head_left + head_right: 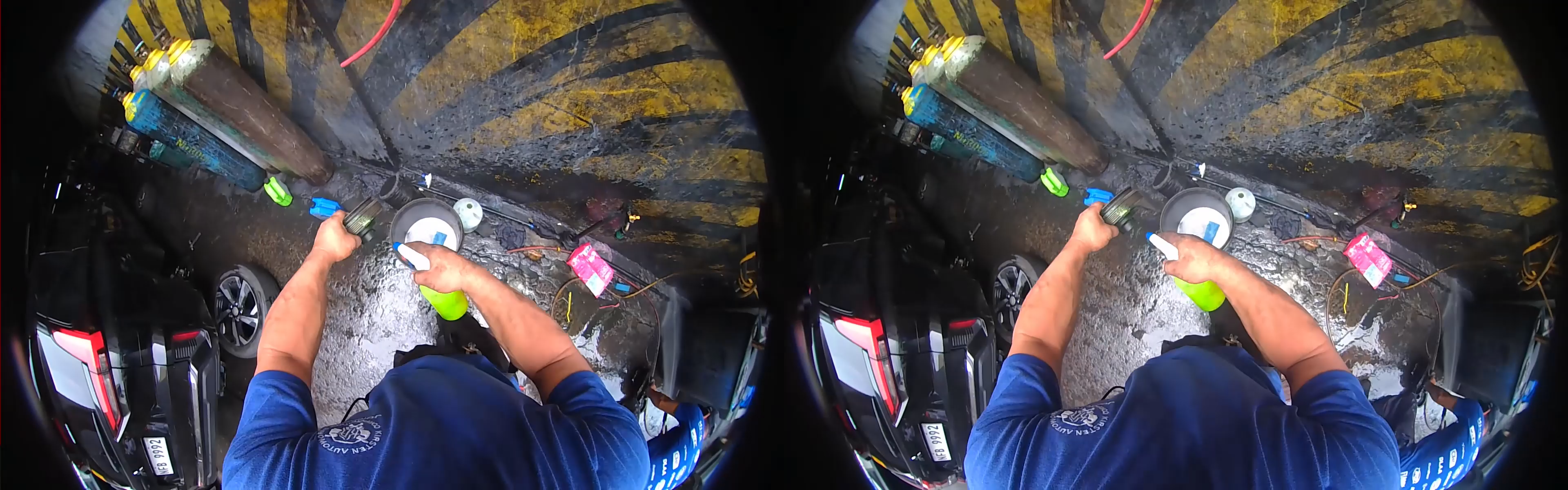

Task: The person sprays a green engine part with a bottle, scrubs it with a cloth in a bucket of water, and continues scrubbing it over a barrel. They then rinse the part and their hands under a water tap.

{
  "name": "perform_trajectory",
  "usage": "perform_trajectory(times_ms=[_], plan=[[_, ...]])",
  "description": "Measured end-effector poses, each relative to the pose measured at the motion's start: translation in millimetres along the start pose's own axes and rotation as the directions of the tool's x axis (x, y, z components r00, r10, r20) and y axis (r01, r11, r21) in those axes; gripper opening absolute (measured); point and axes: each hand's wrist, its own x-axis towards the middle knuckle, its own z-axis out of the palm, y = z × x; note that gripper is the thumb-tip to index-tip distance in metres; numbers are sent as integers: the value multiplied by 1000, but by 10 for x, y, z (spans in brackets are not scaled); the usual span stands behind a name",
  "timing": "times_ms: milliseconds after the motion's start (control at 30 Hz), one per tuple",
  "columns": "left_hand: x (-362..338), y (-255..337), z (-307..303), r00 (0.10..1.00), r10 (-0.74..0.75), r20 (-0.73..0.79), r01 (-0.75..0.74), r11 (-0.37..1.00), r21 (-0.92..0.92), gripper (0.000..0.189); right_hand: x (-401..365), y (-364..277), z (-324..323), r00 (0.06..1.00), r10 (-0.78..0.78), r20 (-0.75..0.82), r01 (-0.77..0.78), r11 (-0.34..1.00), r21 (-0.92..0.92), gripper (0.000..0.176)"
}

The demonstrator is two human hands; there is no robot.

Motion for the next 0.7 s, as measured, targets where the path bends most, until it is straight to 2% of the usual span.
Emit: perform_trajectory(times_ms=[33,67,100,133,167,200,233,300,333,367,433,467,500,567,600,700], plan=[[136,8,-11,998,-59,7,59,998,-33,46,90,19,-94,995,-85,-59,87,996,31,44],[251,13,-16,993,-118,22,120,983,-142,43,193,41,-197,998,-37,-46,38,999,31,47],[368,3,-9,993,-111,29,114,985,-127,43,287,73,-271,998,-35,-58,38,998,46,47],[459,1,6,980,-192,47,195,898,-393,39,362,48,-357,999,-32,-37,34,998,59,47],[564,-50,61,959,-270,89,264,731,-630,36,437,49,-424,1000,-28,-11,28,997,69,48],[699,-126,152,941,-318,113,283,562,-777,30,539,115,-443,997,-77,-7,78,992,96,46],[779,-99,149,939,-321,126,295,561,-773,30,614,66,-500,998,-66,-5,67,992,104,46],[876,-30,149,871,-449,199,336,248,-909,36,751,-110,-552,996,51,68,-52,999,4,34],[946,-55,187,865,-470,179,304,207,-930,33,839,-93,-508,994,70,86,-68,997,-26,45],[1008,-101,201,860,-476,184,312,205,-928,33,909,-72,-470,993,75,93,-73,997,-22,45],[1129,-211,245,831,-486,271,266,-82,-961,32,1018,-65,-419,999,21,49,-23,998,50,44],[1195,-294,248,834,-447,324,287,-150,-946,34,1082,-84,-440,992,87,88,-84,996,-35,44],[1243,-366,271,833,-445,329,294,-148,-944,34,1142,-77,-449,992,92,85,-89,996,-31,44],[1266,-439,236,856,-410,314,207,-284,-936,35,1221,-41,-449,981,163,107,-165,986,5,44],[1290,-480,211,867,-382,319,204,-312,-928,39,1285,86,-422,994,86,69,-87,996,4,45],[1230,-537,55,907,-280,314,213,-338,-917,43,1435,152,-408,990,137,38,-135,989,-59,46]])
